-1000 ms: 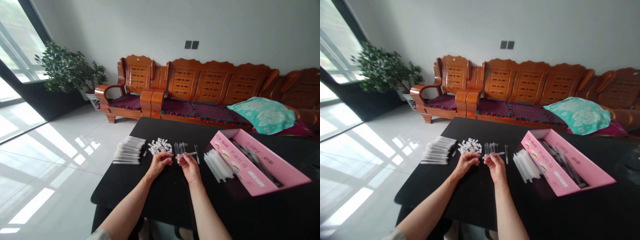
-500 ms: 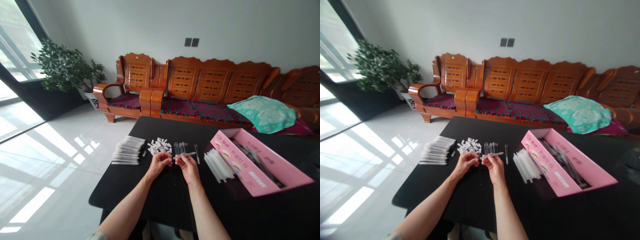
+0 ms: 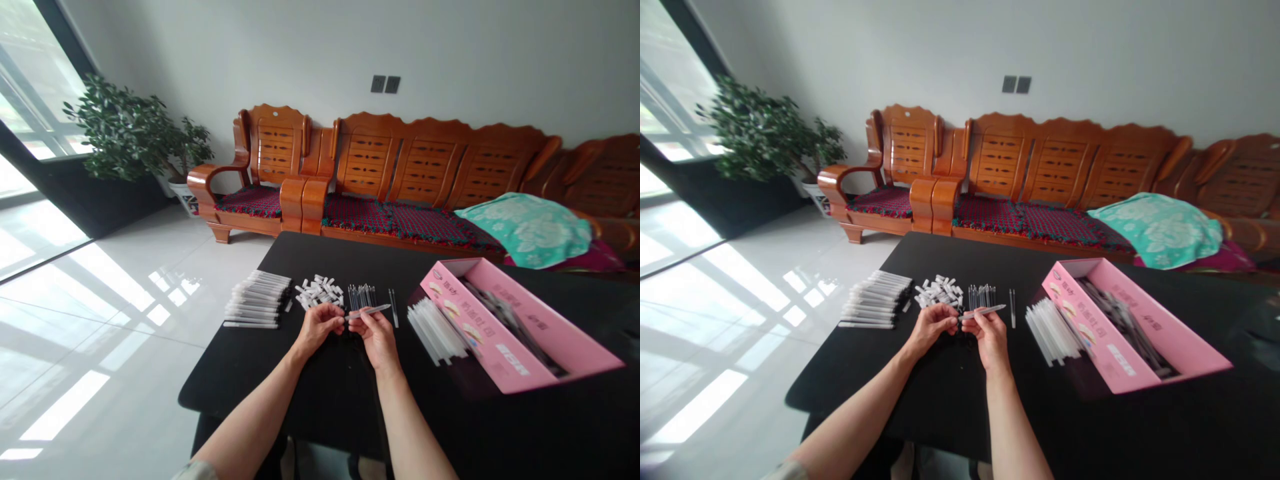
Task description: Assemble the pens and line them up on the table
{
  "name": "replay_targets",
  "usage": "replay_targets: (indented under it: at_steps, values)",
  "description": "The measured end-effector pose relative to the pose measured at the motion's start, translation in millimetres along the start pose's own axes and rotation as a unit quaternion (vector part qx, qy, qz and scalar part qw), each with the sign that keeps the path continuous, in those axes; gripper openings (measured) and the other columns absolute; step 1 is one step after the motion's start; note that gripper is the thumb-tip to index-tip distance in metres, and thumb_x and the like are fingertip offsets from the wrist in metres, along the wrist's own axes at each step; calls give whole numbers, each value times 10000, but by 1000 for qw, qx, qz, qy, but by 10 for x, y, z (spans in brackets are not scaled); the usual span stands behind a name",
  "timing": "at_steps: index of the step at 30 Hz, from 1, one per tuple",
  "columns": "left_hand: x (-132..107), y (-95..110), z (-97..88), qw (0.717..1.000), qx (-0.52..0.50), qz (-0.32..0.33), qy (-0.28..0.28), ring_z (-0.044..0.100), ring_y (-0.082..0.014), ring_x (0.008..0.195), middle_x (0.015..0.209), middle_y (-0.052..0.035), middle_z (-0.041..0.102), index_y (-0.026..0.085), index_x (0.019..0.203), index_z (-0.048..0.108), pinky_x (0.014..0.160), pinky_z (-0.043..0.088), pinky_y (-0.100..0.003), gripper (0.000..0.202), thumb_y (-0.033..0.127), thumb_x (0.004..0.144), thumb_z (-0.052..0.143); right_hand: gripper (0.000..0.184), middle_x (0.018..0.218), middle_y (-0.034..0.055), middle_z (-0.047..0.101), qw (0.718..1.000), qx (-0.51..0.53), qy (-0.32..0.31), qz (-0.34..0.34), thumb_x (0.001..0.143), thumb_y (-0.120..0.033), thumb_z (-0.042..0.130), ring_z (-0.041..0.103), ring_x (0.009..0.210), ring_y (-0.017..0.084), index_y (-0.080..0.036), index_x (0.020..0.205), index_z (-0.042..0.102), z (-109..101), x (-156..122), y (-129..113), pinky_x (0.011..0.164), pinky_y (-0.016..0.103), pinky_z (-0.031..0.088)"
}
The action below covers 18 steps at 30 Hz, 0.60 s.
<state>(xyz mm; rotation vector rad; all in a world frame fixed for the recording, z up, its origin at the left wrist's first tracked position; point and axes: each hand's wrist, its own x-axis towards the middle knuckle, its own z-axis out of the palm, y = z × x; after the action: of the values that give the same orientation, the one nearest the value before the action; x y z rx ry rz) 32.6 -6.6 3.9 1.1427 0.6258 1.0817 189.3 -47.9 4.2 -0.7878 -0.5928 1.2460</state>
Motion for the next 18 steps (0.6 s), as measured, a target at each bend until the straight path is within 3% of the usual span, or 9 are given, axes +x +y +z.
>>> replay_targets:
  at_steps: [6, 9, 12, 18]
  values:
    - [8, -68, -18, 999, 36, 1, 15, 608, -121, 503, 603, -31, 656, 100, 851, 636, 512, 505, -222, 375, 414, 714, 787, 223, 814, 80, 769, 1000, -9, -1, -1, 724, -236, 803, 733, 651, 178, -152, 882, 670, -31, 16, 36, 596, 259, 618]
    - [-4, -83, -43, 992, 126, -8, 23, 495, -81, 368, 507, -4, 605, 109, 810, 643, 371, 379, -170, 379, 480, 773, 712, 222, 817, 86, 771, 1000, -5, 4, 2, 717, -235, 808, 735, 653, 180, -150, 869, 670, -39, 26, 33, 595, 258, 619]
    - [-30, -77, -62, 975, 219, -5, 18, 405, -51, 309, 434, 11, 545, 116, 700, 638, 322, 265, -146, 418, 512, 832, 627, 226, 828, 95, 773, 1000, -10, 1, 3, 716, -237, 813, 735, 656, 176, -146, 866, 671, -41, 29, 24, 603, 250, 618]
    - [-39, -106, -50, 980, 199, 0, 27, 489, -77, 360, 504, 2, 601, 124, 807, 644, 364, 368, -158, 349, 471, 793, 677, 230, 824, 93, 771, 1000, -22, 2, -2, 726, -254, 811, 736, 654, 180, -148, 870, 665, -34, 24, 40, 590, 250, 617]
